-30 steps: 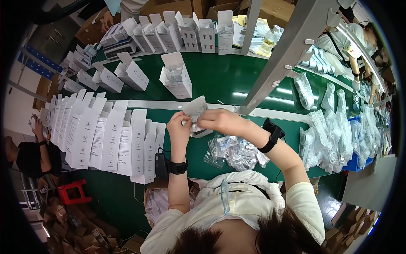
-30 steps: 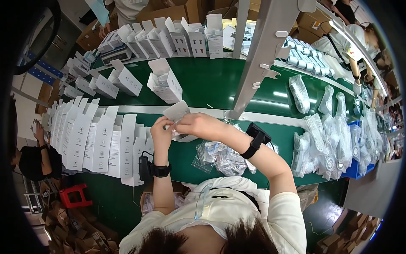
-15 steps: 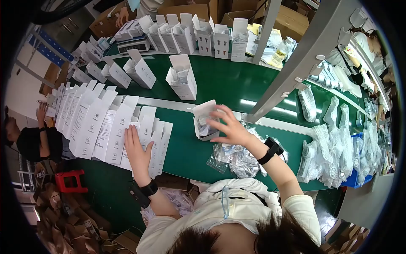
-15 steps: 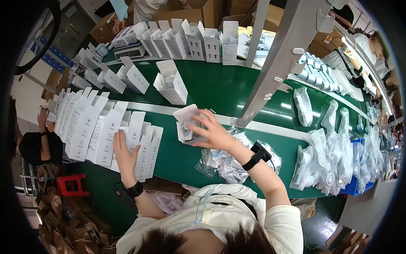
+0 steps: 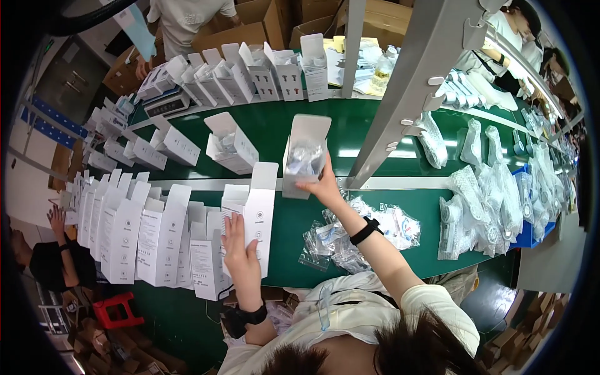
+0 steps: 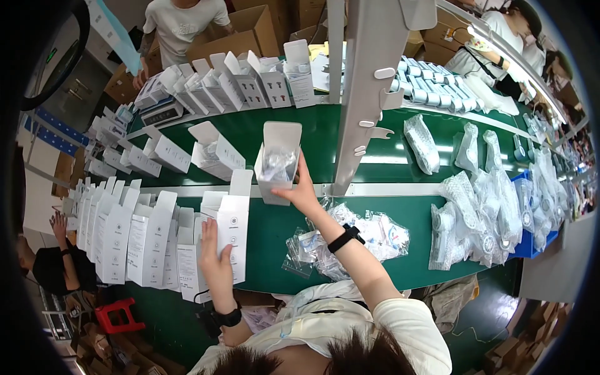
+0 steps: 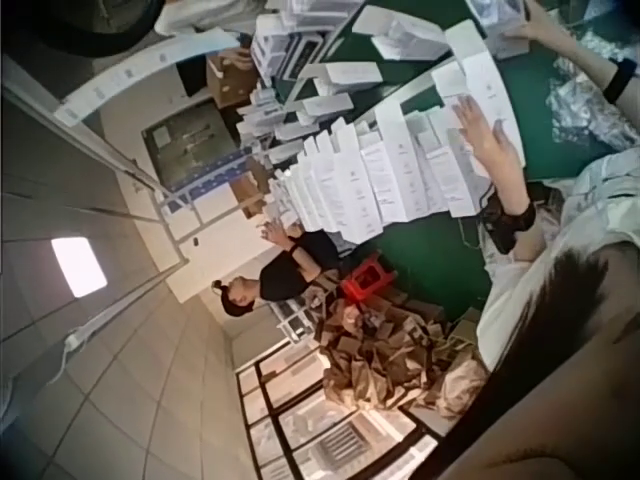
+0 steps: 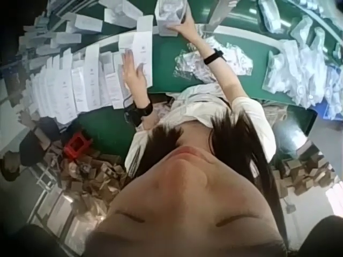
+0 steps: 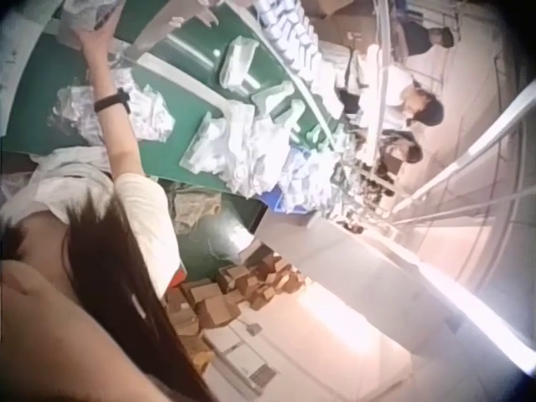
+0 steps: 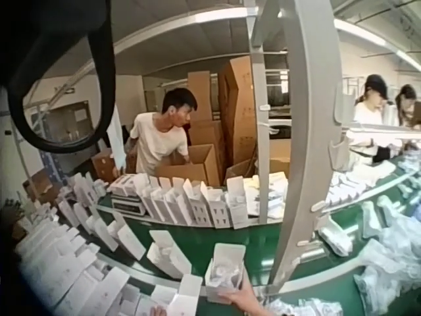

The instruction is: The person packages handheld devices by hand, placing a bubble-wrapped object and a small plastic bag of accessories into a white cardboard box. They then set the box on the assembly line and repeat the process for the next item.

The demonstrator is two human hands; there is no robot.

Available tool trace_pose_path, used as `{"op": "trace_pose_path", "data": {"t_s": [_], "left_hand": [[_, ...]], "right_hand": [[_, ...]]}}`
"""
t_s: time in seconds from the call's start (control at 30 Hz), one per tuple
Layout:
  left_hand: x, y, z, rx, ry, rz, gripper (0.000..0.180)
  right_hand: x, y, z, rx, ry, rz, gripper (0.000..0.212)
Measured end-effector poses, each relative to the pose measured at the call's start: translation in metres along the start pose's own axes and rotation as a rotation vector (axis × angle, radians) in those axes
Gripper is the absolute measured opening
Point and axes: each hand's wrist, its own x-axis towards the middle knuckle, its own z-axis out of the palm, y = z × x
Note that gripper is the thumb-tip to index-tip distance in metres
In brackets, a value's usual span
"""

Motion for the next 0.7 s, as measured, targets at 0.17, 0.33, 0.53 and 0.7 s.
{"op": "trace_pose_path", "data": {"t_s": [0.17,0.33,0.53,0.7], "left_hand": [[-0.021,-0.020,0.114,-0.215,-0.051,-0.086,0.061],[-0.012,0.017,0.138,0.038,-0.332,-0.043,0.064],[0.037,-0.040,0.137,0.017,-0.459,-0.194,0.069],[0.034,-0.070,0.165,-1.028,-0.650,-0.548,0.075]], "right_hand": [[0.091,-0.006,-0.001,-0.443,0.429,-0.279,0.105],[0.096,0.024,-0.037,-0.673,0.490,-0.215,0.108],[-0.043,-0.028,-0.064,-0.551,-0.099,0.264,0.041],[-0.028,-0.056,-0.219,-1.016,0.262,0.258,0.018]]}}
